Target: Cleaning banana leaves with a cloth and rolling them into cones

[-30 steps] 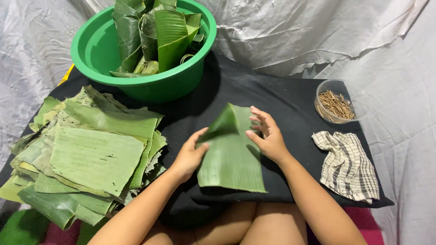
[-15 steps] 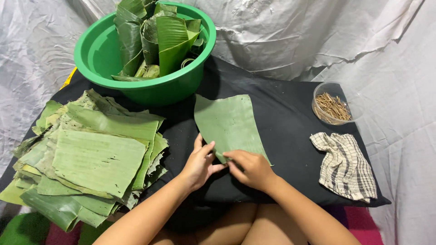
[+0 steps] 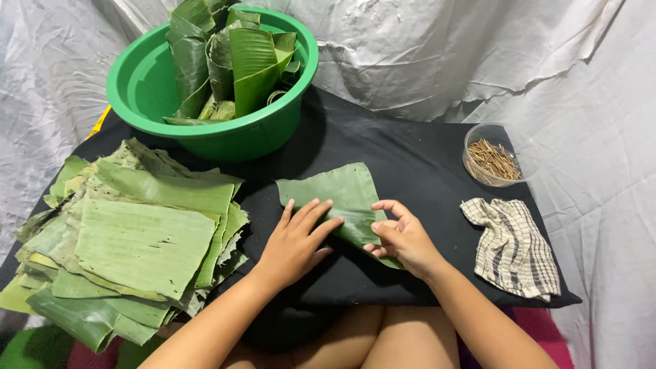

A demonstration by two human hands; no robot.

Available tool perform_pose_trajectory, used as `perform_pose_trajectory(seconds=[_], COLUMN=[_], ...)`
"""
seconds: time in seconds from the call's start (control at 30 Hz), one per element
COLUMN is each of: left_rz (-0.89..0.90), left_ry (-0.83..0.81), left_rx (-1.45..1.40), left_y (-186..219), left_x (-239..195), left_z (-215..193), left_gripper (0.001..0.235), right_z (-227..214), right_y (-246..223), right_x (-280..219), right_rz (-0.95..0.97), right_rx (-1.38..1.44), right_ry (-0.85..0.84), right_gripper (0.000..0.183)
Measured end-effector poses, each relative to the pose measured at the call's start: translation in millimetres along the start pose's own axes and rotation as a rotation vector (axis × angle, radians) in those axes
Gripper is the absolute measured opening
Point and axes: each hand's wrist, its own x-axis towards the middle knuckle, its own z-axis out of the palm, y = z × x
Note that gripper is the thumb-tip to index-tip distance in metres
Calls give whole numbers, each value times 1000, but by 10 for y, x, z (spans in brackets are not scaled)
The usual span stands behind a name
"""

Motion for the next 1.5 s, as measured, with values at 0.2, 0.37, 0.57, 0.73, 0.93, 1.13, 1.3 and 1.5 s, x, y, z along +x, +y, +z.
perform_pose_trajectory(seconds=[0.2,0.37,0.57,0.73,0.93,1.13,1.3,1.5], left_rz=[-69,-133,-108,-109,-184,-108,-99,-155], left_ry=[12,-92,-104,-116,-218,-181,-181,-200], left_rx=[-27,-128,-120,-64,-270,-199,-152,-196], left_y=[-38,-17,136,51,21,4,-15,-20], left_x=[-116,-105,7,-52,-49,-69,-80,-30], left_z=[477,386,62,297,318,305,345,289], left_gripper=[32,39,61,60,50,41,40,42], right_z=[-39,-77,-274,-239,-211,-128,-249,-527], right_y=[-120,-438,-261,-440,-727,-812,-888,-773], right_x=[-250,-533,-186,-107,-269,-214,-219,-408], right_rz=[-262,-376,-289,-176,-188,-478,-803,-1351], right_rx=[-479,-984,-807,-636,-747,-1023,-1184,-1523], right_ry=[-167,-135,-89,-238,-512,-509,-464,-258], right_gripper=[40,62,36,32,51,33,39,36])
